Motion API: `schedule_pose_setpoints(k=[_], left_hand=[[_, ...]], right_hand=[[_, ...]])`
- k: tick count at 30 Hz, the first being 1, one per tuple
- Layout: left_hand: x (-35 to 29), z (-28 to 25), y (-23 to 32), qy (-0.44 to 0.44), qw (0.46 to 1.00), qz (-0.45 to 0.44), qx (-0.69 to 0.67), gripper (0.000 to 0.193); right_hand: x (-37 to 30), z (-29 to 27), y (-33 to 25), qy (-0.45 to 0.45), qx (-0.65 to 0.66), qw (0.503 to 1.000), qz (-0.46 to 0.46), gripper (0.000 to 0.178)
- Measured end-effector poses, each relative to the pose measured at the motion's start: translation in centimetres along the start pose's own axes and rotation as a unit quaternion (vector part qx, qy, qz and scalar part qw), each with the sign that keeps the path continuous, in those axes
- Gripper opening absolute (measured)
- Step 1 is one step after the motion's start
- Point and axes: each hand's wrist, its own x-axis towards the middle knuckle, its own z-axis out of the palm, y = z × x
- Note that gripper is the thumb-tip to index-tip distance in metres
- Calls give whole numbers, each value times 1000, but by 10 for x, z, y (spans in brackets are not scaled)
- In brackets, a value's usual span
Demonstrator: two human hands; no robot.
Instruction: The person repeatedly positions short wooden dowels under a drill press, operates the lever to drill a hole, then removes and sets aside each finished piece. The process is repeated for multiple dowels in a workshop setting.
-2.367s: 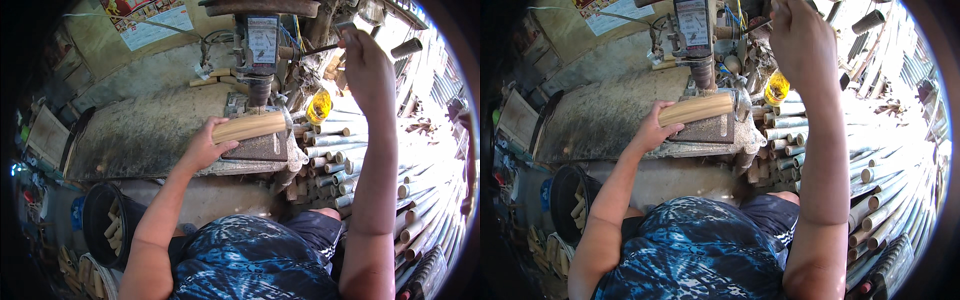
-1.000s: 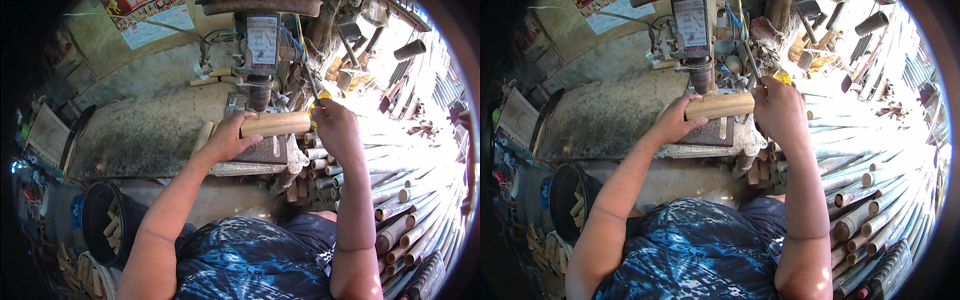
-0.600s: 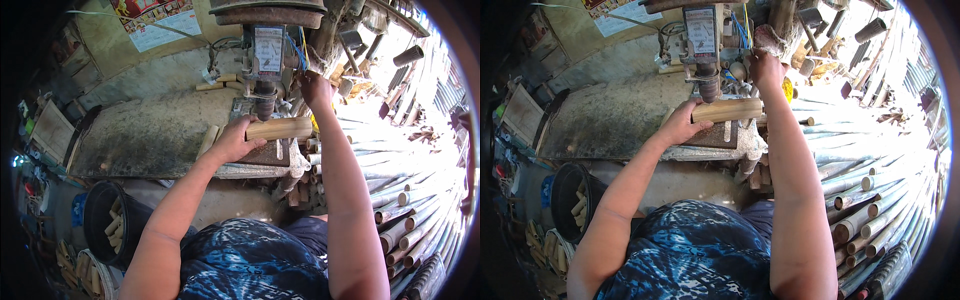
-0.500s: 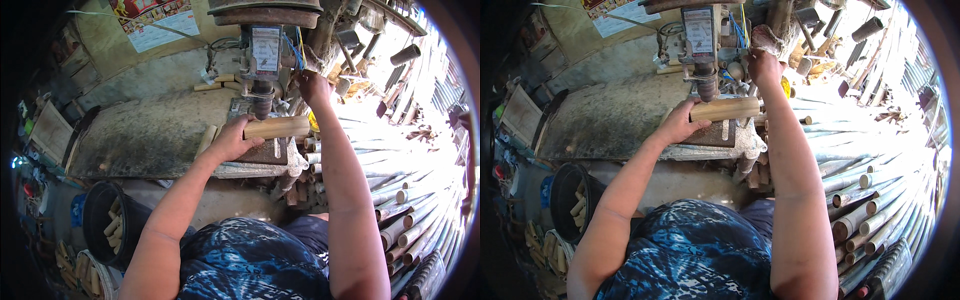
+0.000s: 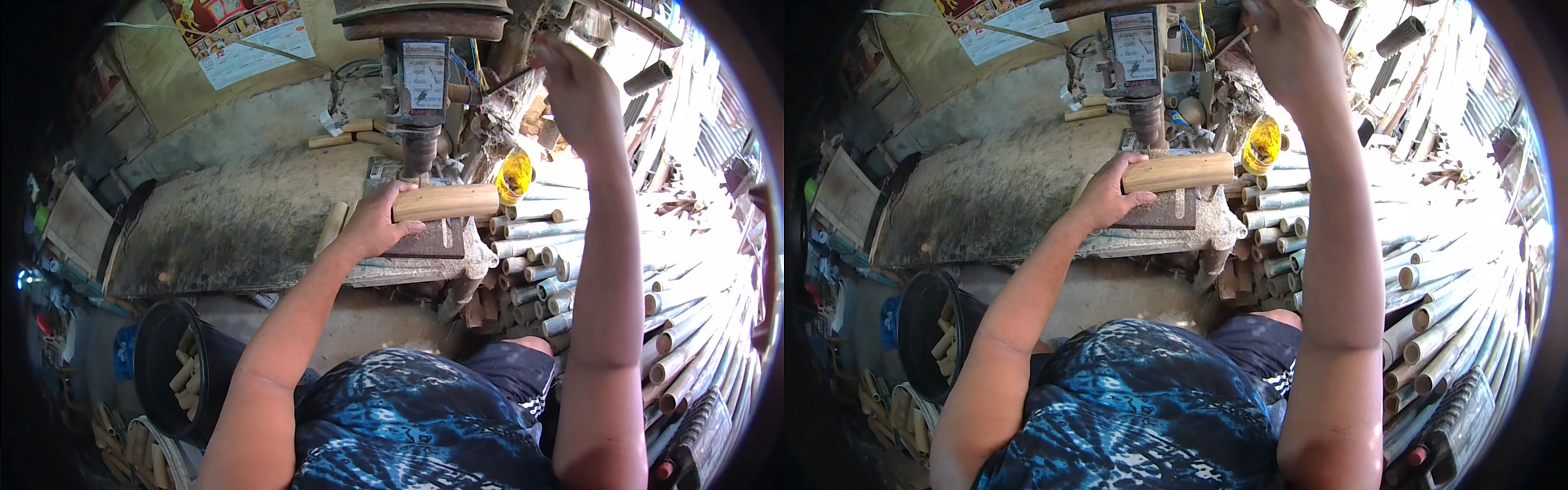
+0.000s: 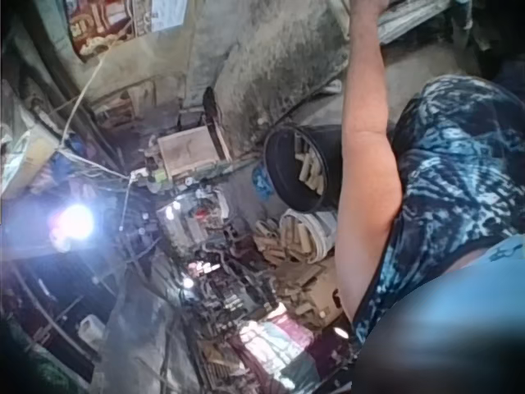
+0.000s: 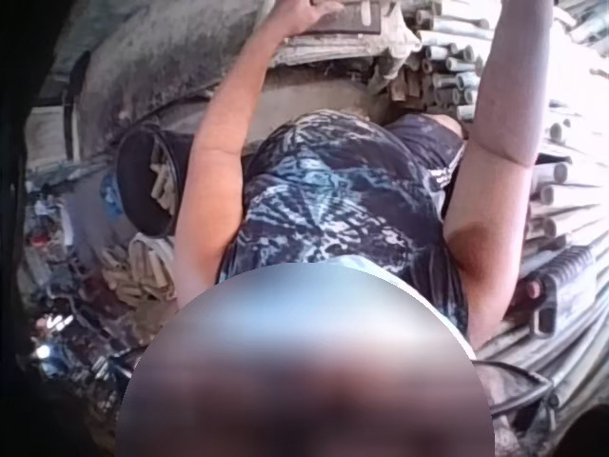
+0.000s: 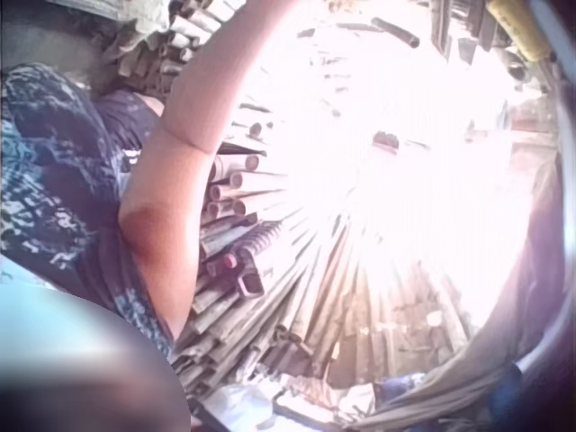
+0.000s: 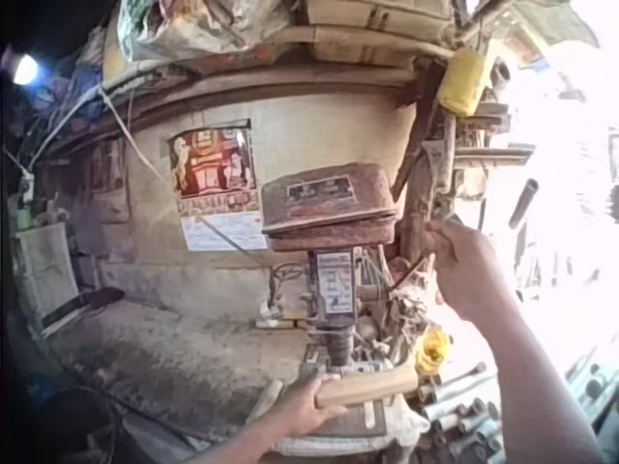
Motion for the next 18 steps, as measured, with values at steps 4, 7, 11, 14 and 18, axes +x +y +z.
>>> schedule_pose_setpoints(k=[4, 7, 11, 14, 18], left_hand=[[-7, -3, 3, 1, 999, -24, -35, 65], [-22, -4, 1, 30, 999, 7, -38, 65], [-40, -13, -1, 89, 985, 145, 28, 63], [-61, -33, -1, 99, 983, 151, 32, 61], [-113, -83, -20, 148, 987, 62, -25, 59]], right_hand=[[60, 28, 17, -2, -79, 997, 15, 31], [71, 30, 13, -21, -65, 997, -32, 36], [58, 20, 9, -26, -2, 999, 31, 26], [55, 23, 23, 6, 15, 1000, -17, 27], [82, 33, 51, -109, 65, 992, 26, 54]])
